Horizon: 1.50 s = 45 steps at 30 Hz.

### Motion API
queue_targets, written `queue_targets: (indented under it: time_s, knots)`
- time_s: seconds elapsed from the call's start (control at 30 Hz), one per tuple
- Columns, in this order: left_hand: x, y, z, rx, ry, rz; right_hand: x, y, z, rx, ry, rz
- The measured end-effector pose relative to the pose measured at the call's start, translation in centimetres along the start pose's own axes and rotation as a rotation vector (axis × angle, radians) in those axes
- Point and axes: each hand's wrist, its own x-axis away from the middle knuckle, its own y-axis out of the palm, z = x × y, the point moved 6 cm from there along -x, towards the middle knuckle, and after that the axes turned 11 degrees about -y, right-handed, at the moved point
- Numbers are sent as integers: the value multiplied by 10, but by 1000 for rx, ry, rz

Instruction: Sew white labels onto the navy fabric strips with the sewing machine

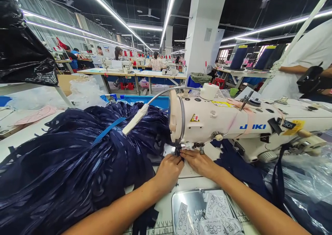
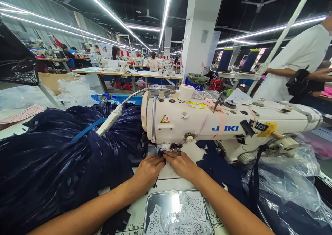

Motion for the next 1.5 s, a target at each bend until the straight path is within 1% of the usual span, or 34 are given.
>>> queue_targets:
  time_s: [0.23, 0.43, 0.73, 0.87, 0.97, 1.03, 1.13, 1.2, 1.27, 1.33, 1.4, 1.5]
  knots:
    - [-4, 1, 1, -28, -25, -27, 1, 4, 6, 12, 54, -20]
    - [-9, 0, 0, -62, -45, 48, 0, 4, 9, 9, 58, -6]
    - [-12, -1, -3, -69, -93, 67, -1, 7, 15, 36, 127, -59]
    - [-14, -5, -4, -44, -109, 72, -2, 4, 15, 39, 119, -13]
    - [-10, -13, -2, 3, -152, 82, -3, 2, 15, 29, 100, 54]
    - [-5, -20, -3, 13, -193, 69, -2, 1, 16, 34, 91, 94]
    - [2, -28, -12, -43, -225, -24, 0, -3, 15, 38, 108, 113]
    - [3, -31, -25, -83, -222, -96, 0, -5, 12, 4, 136, 83]
    - [0, -33, -42, -86, -228, -137, 0, -6, 6, -40, 167, 19]
    - [-6, -33, -58, -64, -260, -137, -1, -6, -2, -61, 196, -47]
    - [-13, -32, -69, -37, -291, -116, -2, -6, -7, -55, 225, -83]
    - [-17, -31, -74, 2, -317, -72, -2, -4, -10, -59, 222, -87]
